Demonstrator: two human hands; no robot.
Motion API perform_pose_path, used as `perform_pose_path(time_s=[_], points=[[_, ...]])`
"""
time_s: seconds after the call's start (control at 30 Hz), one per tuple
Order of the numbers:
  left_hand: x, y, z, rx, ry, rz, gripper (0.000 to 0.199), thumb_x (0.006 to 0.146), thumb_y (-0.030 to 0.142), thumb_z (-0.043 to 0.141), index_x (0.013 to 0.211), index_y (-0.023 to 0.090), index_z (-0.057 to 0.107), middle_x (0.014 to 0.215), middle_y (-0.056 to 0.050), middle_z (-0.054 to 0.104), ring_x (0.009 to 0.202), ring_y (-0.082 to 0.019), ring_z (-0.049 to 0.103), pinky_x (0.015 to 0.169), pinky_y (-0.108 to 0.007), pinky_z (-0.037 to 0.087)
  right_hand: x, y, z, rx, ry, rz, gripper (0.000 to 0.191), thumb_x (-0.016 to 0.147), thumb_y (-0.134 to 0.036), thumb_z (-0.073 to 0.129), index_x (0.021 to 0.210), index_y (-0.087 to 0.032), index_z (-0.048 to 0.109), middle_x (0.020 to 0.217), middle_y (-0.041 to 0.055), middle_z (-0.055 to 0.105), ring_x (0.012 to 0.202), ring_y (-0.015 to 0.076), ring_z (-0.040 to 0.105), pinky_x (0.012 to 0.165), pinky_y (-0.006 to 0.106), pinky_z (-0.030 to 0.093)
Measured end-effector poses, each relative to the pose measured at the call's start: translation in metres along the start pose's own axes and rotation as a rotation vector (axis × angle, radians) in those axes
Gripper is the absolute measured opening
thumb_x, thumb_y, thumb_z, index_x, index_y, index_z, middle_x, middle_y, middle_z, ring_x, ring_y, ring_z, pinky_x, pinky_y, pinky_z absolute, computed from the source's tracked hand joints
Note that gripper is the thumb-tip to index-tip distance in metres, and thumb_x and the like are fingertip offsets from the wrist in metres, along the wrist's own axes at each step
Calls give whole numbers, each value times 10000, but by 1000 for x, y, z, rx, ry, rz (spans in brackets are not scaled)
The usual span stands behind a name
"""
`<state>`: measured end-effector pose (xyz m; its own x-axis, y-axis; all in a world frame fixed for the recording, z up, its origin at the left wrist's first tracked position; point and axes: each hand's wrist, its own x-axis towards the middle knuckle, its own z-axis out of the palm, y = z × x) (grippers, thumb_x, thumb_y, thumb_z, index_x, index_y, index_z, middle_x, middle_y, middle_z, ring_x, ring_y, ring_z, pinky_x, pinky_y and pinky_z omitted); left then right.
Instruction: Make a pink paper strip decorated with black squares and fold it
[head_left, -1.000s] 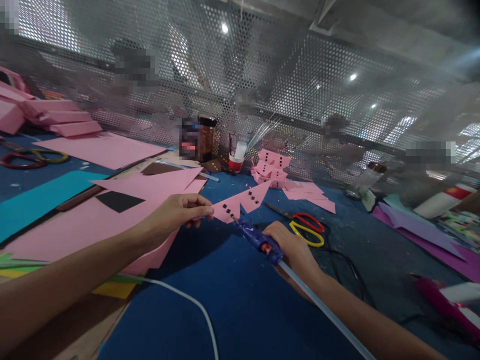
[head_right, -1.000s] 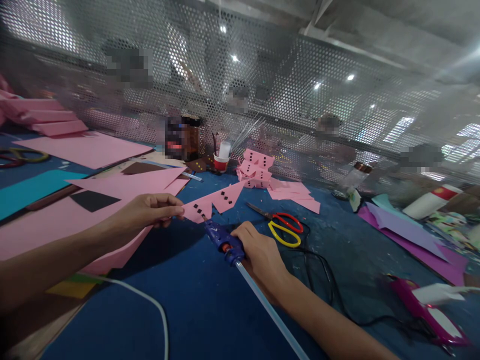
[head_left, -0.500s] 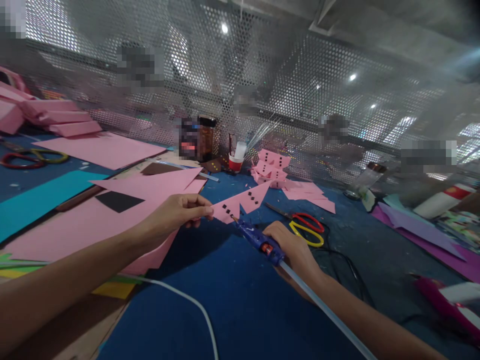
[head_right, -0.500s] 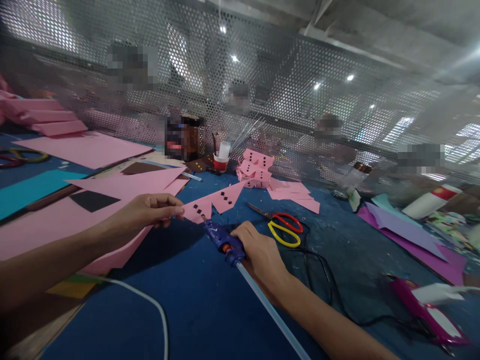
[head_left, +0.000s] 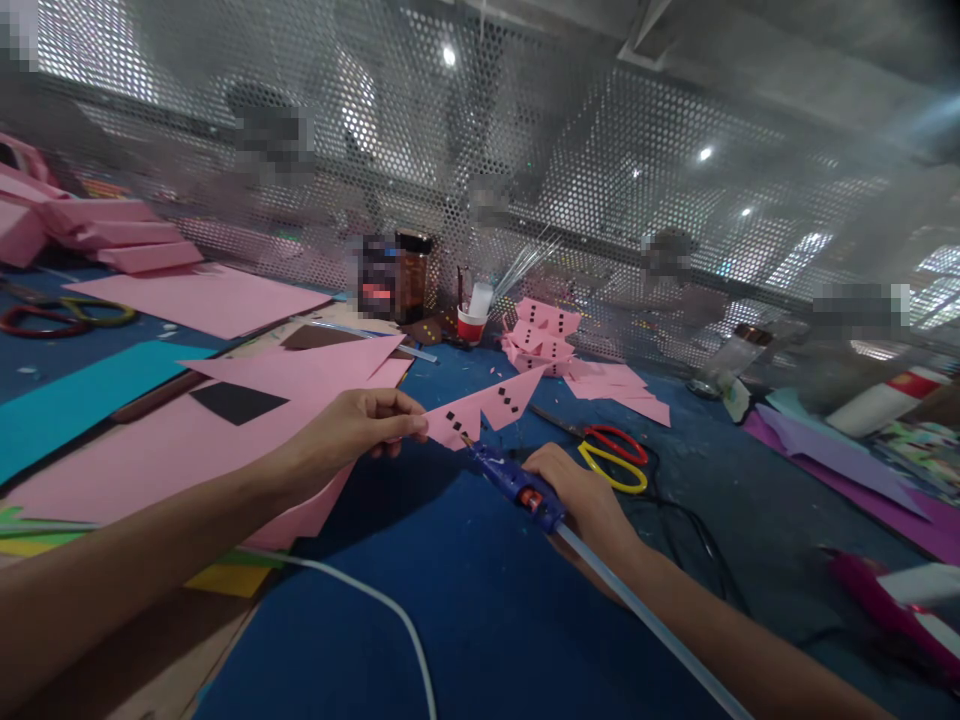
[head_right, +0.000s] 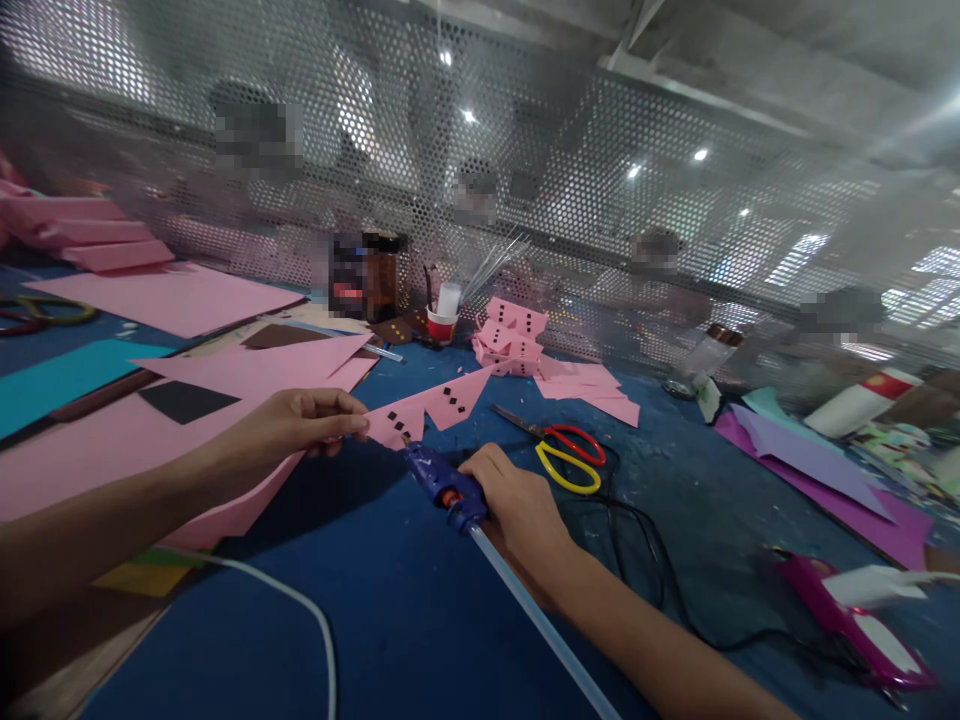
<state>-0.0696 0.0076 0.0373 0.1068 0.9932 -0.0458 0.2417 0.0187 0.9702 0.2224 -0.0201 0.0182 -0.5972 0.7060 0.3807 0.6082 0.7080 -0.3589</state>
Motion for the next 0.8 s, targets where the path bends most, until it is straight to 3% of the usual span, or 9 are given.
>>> perform_pose_path(time_s=[0.8], points=[[0,-2,1,31,-3,9,282,715,449,729,803,184,693,752,-27,709,555,-104,512,485,-217,330,-2,8,11,-55,65,1,106,867,-198,508,963,-236,534,949,27,578,779,162,580,653,251,414]])
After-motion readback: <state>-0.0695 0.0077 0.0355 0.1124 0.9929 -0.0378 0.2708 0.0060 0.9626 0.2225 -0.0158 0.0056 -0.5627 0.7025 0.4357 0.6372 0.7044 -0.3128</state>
